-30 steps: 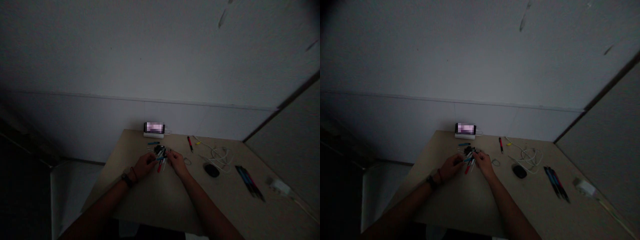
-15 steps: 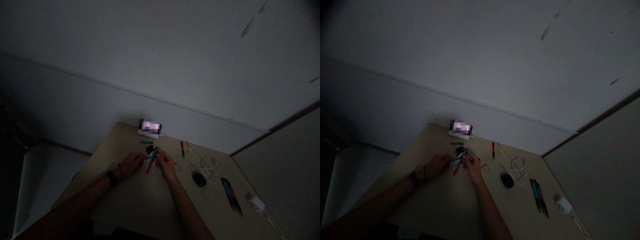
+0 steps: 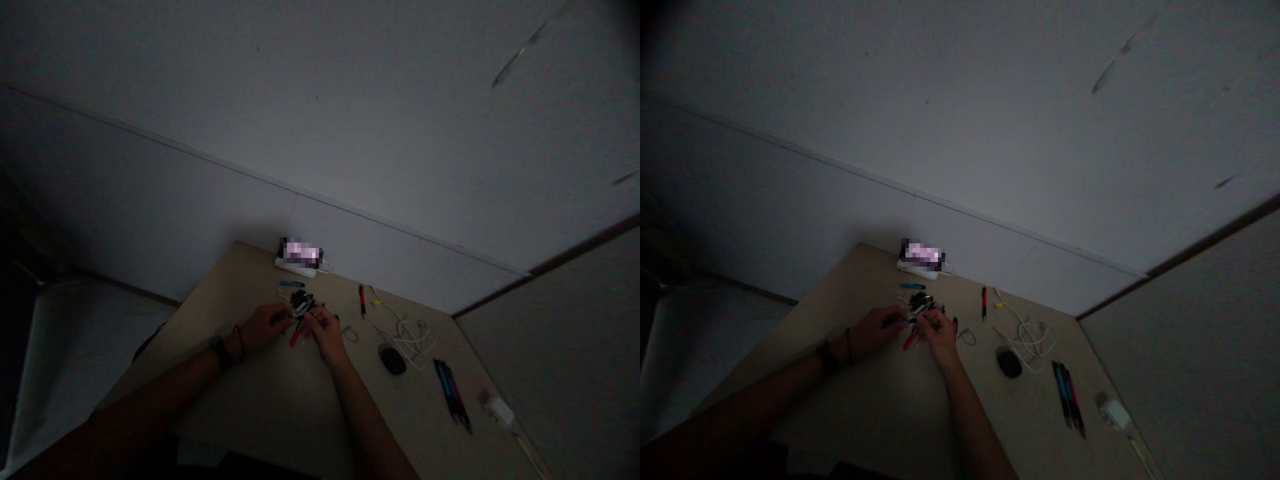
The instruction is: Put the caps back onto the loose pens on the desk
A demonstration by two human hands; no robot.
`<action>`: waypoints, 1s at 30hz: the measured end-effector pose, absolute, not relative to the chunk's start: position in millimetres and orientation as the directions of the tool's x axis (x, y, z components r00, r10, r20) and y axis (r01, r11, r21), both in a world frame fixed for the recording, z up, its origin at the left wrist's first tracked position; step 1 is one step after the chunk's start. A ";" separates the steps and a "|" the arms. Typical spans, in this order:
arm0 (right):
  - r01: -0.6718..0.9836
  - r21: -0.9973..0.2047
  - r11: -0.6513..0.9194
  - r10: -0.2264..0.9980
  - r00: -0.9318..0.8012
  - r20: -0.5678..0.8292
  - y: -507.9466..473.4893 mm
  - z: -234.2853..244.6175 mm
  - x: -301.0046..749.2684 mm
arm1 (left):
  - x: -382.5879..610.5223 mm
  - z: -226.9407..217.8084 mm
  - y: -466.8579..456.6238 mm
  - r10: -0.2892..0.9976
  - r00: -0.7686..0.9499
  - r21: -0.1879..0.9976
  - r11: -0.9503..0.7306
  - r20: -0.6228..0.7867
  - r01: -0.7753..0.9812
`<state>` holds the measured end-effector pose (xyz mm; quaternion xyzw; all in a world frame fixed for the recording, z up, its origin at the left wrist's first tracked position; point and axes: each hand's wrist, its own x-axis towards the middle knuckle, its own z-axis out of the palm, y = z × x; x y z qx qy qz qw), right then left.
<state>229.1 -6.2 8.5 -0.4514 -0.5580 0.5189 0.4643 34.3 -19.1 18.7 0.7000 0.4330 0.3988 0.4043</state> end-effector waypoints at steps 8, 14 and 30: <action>0.000 -0.997 0.071 0.983 -0.172 0.070 -7.5 12.0 228.3 | 35.2 17.4 -18.6 0.934 0.326 0.914 -0.252 0.144 0.319; -0.037 -0.997 0.061 0.981 -0.182 0.067 -8.1 9.9 230.6 | 34.3 15.2 -17.4 0.928 0.324 0.920 -0.278 0.183 0.276; -0.023 -0.998 0.053 0.980 -0.191 0.057 -7.6 7.5 230.3 | 33.9 15.3 -17.9 0.914 0.354 0.882 -0.323 0.197 0.343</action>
